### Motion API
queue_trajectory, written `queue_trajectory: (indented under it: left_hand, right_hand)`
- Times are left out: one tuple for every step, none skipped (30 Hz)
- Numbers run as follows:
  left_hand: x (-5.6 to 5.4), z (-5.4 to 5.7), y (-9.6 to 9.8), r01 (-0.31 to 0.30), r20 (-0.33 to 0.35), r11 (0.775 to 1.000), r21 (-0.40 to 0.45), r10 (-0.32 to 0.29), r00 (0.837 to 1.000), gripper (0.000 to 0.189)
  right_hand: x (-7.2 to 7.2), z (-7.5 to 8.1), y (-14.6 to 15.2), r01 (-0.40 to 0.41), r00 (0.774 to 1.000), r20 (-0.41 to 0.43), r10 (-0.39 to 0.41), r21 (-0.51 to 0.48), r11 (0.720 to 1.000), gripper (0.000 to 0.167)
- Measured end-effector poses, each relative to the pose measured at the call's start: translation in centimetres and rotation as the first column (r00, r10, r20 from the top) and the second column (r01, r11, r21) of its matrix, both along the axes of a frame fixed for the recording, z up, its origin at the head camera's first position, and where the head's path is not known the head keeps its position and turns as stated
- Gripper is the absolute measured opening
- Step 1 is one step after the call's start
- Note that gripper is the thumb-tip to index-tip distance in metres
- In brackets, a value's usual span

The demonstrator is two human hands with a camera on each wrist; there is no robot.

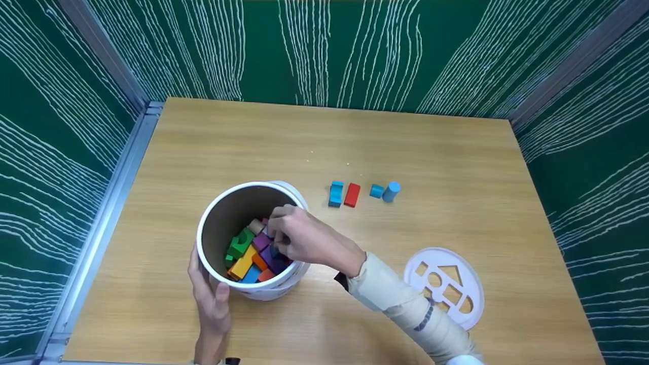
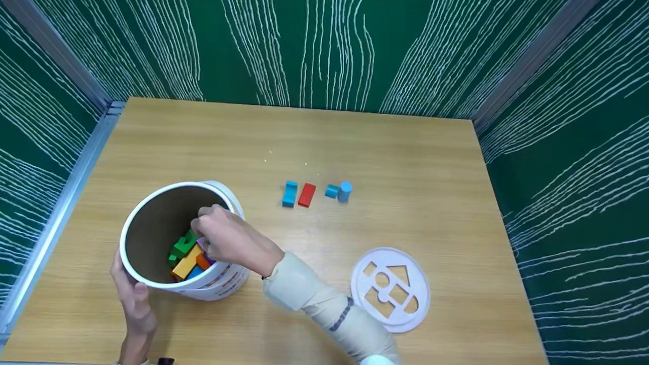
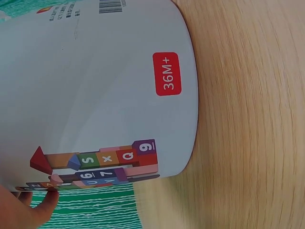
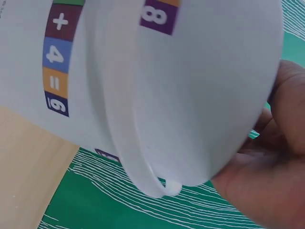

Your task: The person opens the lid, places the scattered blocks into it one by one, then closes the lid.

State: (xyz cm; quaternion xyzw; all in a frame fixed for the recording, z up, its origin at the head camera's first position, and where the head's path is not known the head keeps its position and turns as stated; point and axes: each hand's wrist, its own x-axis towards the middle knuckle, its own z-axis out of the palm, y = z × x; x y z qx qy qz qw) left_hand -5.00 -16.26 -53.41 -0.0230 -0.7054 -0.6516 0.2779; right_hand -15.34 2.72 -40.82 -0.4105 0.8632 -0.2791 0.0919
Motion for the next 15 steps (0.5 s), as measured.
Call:
queue_trajectory:
  left_hand:
    - [0.0,0.0,0.0,0.0,0.0,1.0,-0.001,0.0,1.0,0.068]
    - [0.0,0.0,0.0,-0.001,0.0,1.0,-0.003,0.001,1.0,0.068]
    - [0.0,0.0,0.0,-0.003,0.004,1.0,-0.008,0.003,1.0,0.068]
    - [0.0,0.0,0.1,-0.005,0.007,1.0,-0.011,0.005,1.0,0.067]
    - [0.0,0.0,0.1,-0.007,0.01,1.0,-0.015,0.007,1.0,0.067]
    - [0.0,0.0,0.1,-0.008,0.011,1.0,-0.019,0.008,1.0,0.067]
    - [0.0,0.0,0.1,-0.011,0.013,1.0,-0.022,0.011,1.0,0.067]
    - [0.0,0.1,0.1,-0.013,0.016,1.0,-0.025,0.014,1.0,0.067]
    - [0.0,0.1,0.1,-0.015,0.02,1.0,-0.025,0.015,1.0,0.067]
    - [0.1,0.2,0.2,-0.017,0.024,1.0,-0.023,0.018,1.0,0.067]
    - [0.1,0.2,0.2,-0.02,0.031,1.0,-0.022,0.021,0.999,0.067]
    - [0.1,0.3,0.2,-0.024,0.039,1.0,-0.02,0.025,0.999,0.067]
    - [0.1,0.3,0.2,-0.027,0.048,0.999,-0.017,0.028,0.998,0.067]
    - [0.2,0.4,0.2,-0.029,0.056,1.0,-0.012,0.03,0.998,0.067]
    - [0.2,0.4,0.2,-0.032,0.064,0.999,-0.01,0.032,0.997,0.067]
  right_hand:
    - [0.0,-0.1,0.0,0.003,1.0,0.007,-0.003,0.009,1.0,0.013]
    - [0.0,-0.1,-0.1,0.006,1.0,0.013,-0.006,0.018,1.0,0.014]
    - [0.0,0.0,-0.1,0.008,1.0,0.017,-0.008,0.024,1.0,0.016]
    - [0.1,0.0,-0.1,0.01,1.0,0.021,-0.01,0.028,1.0,0.017]
    - [0.1,0.1,-0.1,0.011,1.0,0.022,-0.012,0.03,0.999,0.018]
    - [0.1,0.2,0.0,0.013,1.0,0.025,-0.014,0.029,0.999,0.018]
    - [0.1,0.2,0.1,0.016,1.0,0.026,-0.017,0.027,1.0,0.019]
    - [0.1,0.4,0.2,0.021,0.999,0.025,-0.022,0.023,1.0,0.02]
    - [0.1,0.5,0.3,0.026,0.999,0.022,-0.027,0.015,1.0,0.02]
    - [0.1,0.6,0.4,0.031,0.999,0.016,-0.031,0.008,0.999,0.02]
    - [0.1,0.7,0.5,0.035,0.999,0.009,-0.035,0.001,0.999,0.02]
    - [0.1,0.8,0.6,0.039,0.999,0.002,-0.039,-0.009,0.999,0.02]
    - [0.1,1.0,0.6,0.042,0.999,-0.006,-0.043,-0.019,0.999,0.02]
    - [0.1,1.1,0.8,0.045,0.999,-0.015,-0.045,-0.029,0.999,0.019]
    - [0.1,1.2,0.9,0.046,0.999,-0.024,-0.047,-0.04,0.998,0.018]
